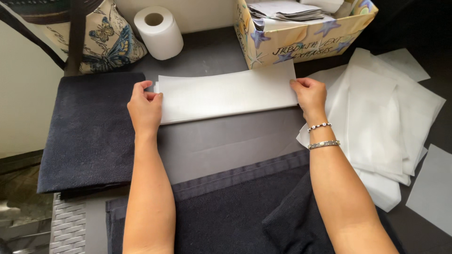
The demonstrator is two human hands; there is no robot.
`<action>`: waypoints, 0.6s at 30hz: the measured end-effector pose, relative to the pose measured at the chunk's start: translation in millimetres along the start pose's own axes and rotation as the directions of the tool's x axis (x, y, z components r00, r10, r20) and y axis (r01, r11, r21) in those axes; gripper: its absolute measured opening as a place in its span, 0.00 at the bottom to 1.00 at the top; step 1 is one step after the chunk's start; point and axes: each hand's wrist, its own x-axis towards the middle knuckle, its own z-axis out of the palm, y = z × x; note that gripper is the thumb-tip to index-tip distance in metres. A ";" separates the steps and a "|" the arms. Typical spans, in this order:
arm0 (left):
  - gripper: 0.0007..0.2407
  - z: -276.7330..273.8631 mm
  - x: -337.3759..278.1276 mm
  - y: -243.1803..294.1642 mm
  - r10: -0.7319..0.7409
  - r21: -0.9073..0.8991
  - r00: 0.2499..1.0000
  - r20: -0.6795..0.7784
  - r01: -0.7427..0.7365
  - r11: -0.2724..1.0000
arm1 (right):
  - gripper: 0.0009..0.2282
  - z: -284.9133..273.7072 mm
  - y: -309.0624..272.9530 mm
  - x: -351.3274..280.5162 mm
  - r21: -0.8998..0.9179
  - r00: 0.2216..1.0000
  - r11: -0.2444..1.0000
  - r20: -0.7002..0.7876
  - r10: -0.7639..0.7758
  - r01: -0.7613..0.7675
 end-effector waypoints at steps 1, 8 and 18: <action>0.16 1.4 2.0 -5.0 -0.001 0.002 1.000 0.002 0.001 1.000 | 0.04 -1.4 -5.1 -3.6 0.000 1.000 1.000 0.001 0.002 -0.002; 0.17 2.0 0.9 -7.3 0.021 0.095 0.999 0.025 -0.023 0.995 | 0.07 -6.9 -17.5 -12.6 -0.051 0.999 0.998 0.024 -0.024 0.025; 0.13 -6.0 -0.9 2.4 -0.021 -0.002 1.000 -0.006 0.021 1.000 | 0.12 -10.5 -23.7 -16.1 -0.186 0.986 0.969 0.026 -0.164 0.166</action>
